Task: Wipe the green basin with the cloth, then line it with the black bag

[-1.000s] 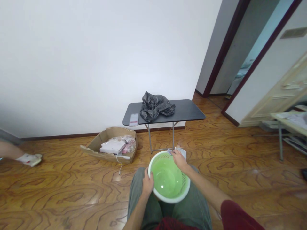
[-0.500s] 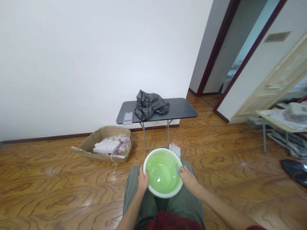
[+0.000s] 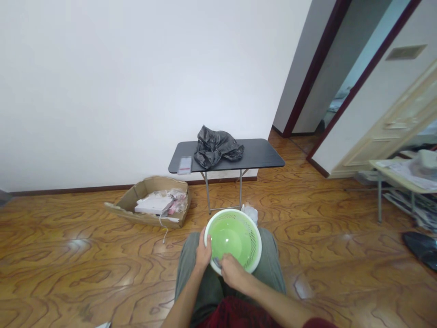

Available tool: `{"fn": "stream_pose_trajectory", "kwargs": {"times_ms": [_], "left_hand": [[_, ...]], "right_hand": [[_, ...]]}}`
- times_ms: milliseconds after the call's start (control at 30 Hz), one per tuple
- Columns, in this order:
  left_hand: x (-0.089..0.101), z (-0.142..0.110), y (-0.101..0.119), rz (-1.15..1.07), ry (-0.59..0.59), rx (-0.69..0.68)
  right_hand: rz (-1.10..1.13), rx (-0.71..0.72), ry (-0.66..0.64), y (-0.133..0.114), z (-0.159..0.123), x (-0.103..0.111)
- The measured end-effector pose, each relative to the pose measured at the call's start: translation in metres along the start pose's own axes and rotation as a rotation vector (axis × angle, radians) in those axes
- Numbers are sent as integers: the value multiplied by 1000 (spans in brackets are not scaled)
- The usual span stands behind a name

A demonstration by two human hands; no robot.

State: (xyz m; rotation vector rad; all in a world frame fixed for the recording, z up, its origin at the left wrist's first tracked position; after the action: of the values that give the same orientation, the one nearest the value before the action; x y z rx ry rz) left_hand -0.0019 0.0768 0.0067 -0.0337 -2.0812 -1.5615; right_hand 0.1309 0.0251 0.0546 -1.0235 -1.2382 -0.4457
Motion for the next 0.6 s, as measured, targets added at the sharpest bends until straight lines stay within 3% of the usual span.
{"fn": "stream_pose_trajectory", "kwargs": {"times_ms": [100, 267, 433, 600], "left_hand": [[0, 1, -3, -39, 18, -15], [-5, 1, -1, -52, 14, -61], [-9, -2, 0, -51, -2, -39], [-7, -2, -2, -65, 1, -58]], "right_hand": [[53, -33, -97, 16, -16, 0], [71, -161, -305, 70, -36, 5], [-149, -291, -190, 116, 2, 8], [-70, -396, -152, 121, 35, -26]]}}
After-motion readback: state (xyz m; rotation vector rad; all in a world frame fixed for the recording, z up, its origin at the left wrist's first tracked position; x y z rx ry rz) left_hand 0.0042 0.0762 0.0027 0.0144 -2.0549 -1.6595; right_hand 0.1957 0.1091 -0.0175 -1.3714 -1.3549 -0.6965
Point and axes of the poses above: each hand's wrist, its own z-axis towards the middle knuckle, its own x-axis out of the back of the hand, y = z × x, the point moved 8 cm from there along z, towards the middle knuckle, and after that the axes turned 6 degrees about y, right-handed, at the moved point
